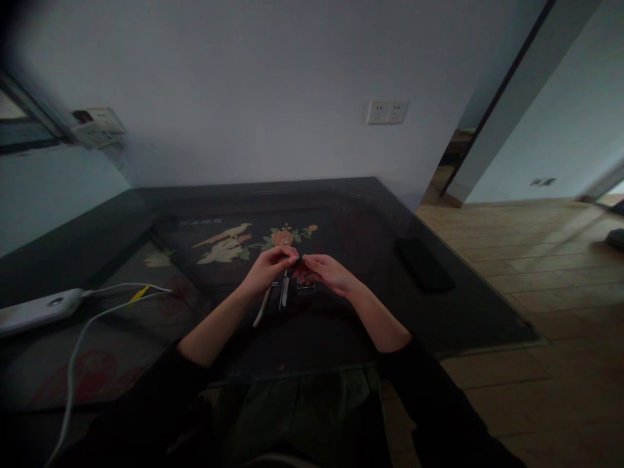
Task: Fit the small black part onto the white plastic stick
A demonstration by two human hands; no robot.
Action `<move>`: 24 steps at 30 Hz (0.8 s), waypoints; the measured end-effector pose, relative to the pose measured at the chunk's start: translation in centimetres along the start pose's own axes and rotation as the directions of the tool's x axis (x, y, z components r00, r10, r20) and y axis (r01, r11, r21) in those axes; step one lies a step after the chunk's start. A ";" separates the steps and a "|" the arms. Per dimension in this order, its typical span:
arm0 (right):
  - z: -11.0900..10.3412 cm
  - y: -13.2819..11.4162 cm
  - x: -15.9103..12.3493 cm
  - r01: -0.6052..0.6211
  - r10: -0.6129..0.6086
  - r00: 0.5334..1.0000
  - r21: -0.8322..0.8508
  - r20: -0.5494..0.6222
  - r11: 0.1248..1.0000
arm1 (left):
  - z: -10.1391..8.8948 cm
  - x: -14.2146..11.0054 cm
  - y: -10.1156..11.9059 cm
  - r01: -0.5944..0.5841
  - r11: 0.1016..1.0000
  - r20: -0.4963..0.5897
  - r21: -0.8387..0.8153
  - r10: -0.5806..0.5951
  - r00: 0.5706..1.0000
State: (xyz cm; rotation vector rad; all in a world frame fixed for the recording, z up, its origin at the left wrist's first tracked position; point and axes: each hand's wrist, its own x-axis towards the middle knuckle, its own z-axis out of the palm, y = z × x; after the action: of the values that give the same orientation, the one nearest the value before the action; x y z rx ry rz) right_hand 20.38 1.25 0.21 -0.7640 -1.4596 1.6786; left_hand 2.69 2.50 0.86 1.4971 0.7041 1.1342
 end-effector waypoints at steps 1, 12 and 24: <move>0.0 -0.1 0.1 0.019 -0.022 0.999 -0.056 -0.041 0.998 | 0.0 0.1 0.0 0.001 1.000 -0.017 0.027 0.000 1.000; -0.1 -0.6 0.3 0.159 -0.344 0.891 -0.509 -0.295 0.846 | -0.4 0.5 -1.2 0.076 0.958 -0.160 0.276 -0.033 0.987; -0.3 -0.1 0.4 0.120 -0.398 0.861 -0.634 -0.317 0.764 | -0.4 0.4 -1.6 0.051 0.919 -0.127 0.391 -0.001 0.992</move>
State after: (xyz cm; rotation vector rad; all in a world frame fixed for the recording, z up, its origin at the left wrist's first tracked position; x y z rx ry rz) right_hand 20.42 1.74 0.29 -1.1210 -1.6739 0.7345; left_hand 2.67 3.39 -0.62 1.7542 1.0862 1.1168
